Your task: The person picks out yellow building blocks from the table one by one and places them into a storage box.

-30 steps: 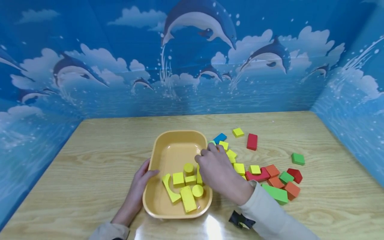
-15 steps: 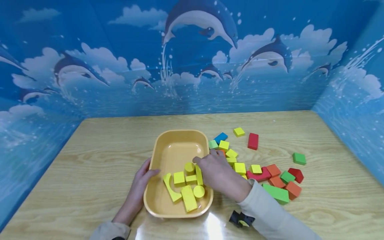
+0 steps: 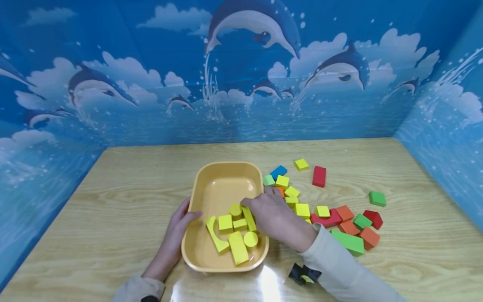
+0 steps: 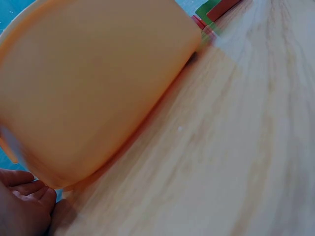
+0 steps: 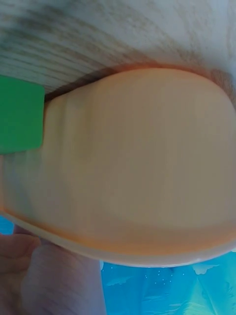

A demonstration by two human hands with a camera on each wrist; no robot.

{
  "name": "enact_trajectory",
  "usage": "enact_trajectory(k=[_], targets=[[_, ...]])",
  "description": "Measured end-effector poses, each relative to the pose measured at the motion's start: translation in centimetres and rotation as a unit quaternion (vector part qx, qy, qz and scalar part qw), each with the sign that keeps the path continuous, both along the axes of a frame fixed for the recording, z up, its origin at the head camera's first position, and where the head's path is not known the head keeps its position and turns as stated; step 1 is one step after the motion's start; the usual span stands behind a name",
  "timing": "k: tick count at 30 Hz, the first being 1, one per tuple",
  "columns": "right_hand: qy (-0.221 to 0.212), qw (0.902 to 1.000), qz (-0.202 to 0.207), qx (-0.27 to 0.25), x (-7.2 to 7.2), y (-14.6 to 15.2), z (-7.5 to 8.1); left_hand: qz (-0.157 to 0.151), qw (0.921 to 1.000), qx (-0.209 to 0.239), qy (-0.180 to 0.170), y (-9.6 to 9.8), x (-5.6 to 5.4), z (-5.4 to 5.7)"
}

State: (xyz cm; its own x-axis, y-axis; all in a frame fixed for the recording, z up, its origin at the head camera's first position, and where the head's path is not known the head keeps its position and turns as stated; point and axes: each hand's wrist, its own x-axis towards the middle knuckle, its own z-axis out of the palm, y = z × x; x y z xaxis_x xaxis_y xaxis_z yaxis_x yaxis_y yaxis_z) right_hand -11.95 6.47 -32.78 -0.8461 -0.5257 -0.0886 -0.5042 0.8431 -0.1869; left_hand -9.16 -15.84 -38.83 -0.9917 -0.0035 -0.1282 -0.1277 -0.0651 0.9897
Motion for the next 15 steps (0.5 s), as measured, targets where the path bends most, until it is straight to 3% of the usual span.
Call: enact_trajectory(k=[12, 15], targets=[[-0.022, 0.9997, -0.010, 0.000, -0.2, 0.2, 0.5, 0.001, 1.0000, 0.000, -0.001, 0.1, -0.1, 0.0], [-0.032, 0.9987, -0.009, -0.038, -0.6, 0.8, 1.2, 0.002, 1.0000, 0.000, -0.002, 0.0, 0.0, 0.1]])
